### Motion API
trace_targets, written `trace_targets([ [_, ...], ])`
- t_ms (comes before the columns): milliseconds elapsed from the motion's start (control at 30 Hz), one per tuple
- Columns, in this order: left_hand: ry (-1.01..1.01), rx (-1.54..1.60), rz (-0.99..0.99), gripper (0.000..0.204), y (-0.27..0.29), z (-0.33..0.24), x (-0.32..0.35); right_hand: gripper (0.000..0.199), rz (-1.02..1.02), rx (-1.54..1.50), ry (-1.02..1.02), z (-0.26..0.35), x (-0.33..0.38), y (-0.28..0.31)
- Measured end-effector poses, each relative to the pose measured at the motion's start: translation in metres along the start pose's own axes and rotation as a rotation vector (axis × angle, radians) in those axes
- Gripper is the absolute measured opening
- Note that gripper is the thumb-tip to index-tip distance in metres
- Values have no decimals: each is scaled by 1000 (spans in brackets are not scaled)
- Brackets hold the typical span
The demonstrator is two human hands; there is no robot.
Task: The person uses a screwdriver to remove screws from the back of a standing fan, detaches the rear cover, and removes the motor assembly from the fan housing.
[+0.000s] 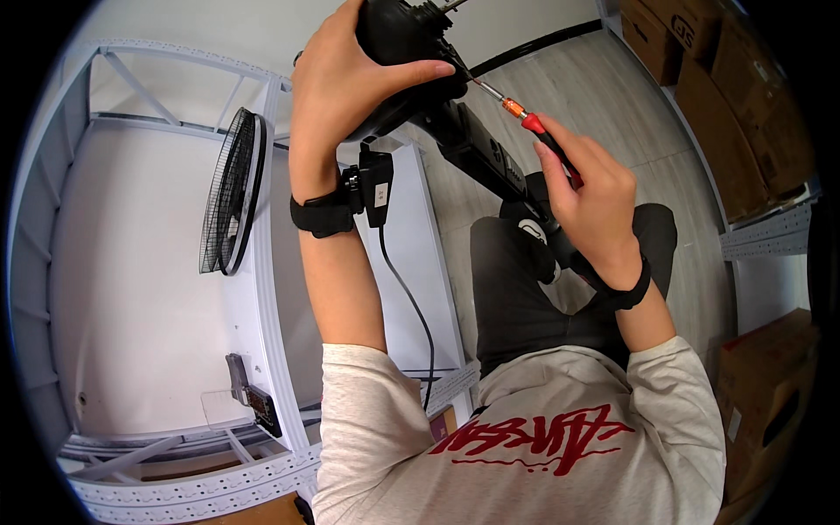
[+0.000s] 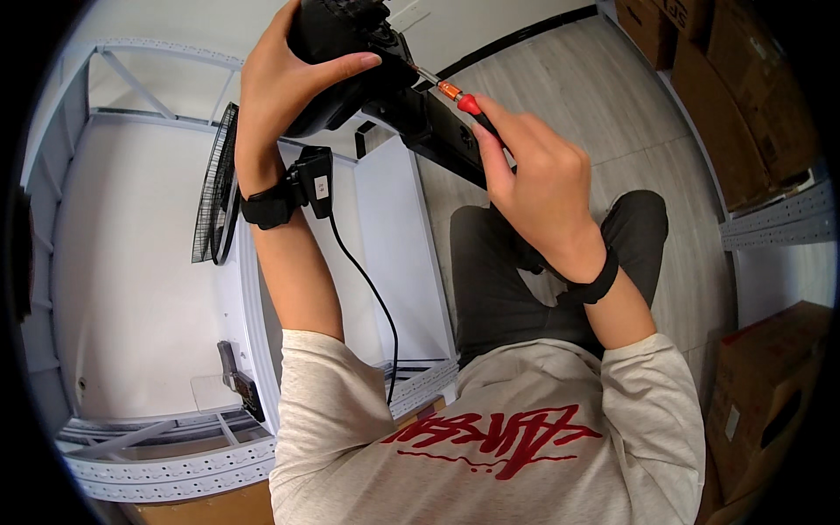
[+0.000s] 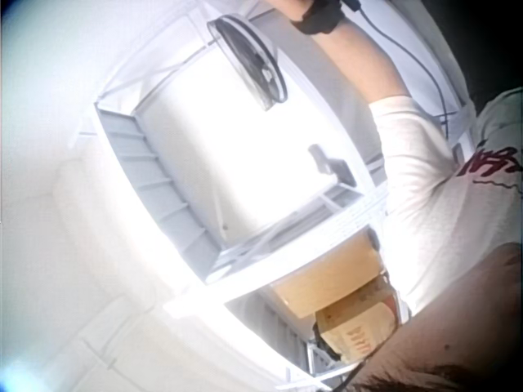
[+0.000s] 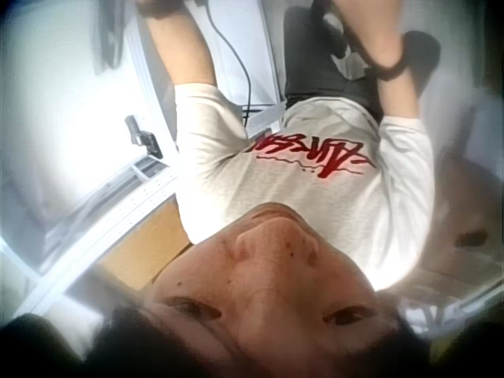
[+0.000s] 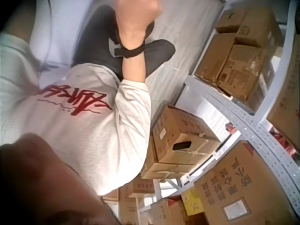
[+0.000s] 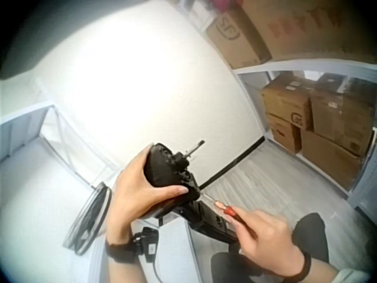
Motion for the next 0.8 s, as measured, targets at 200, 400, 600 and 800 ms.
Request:
trace_targets([
  [200, -13, -67, -73, 97, -1, 9, 0, 29, 10, 1, 1, 0, -2, 1],
  [400, 6, -46, -56, 98, -1, 6, 0, 29, 14, 12, 12, 1, -2, 0],
  [600, 45, 1, -16, 97, 0, 3, 1, 29, 28, 12, 3, 0, -1, 0],
  [800, -4, -53, -81, 96, -1, 9, 0, 29, 2, 16, 27, 2, -3, 0],
])
Point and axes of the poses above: each hand's wrist, its own x-axis away from the middle knuckle, its own y-axis out of the back of the hand, z = x × y, the point moved 1 cm from there along -x, towards the middle knuckle, and after that the axes turned 10 degrees about y, right-handed, at the moved point
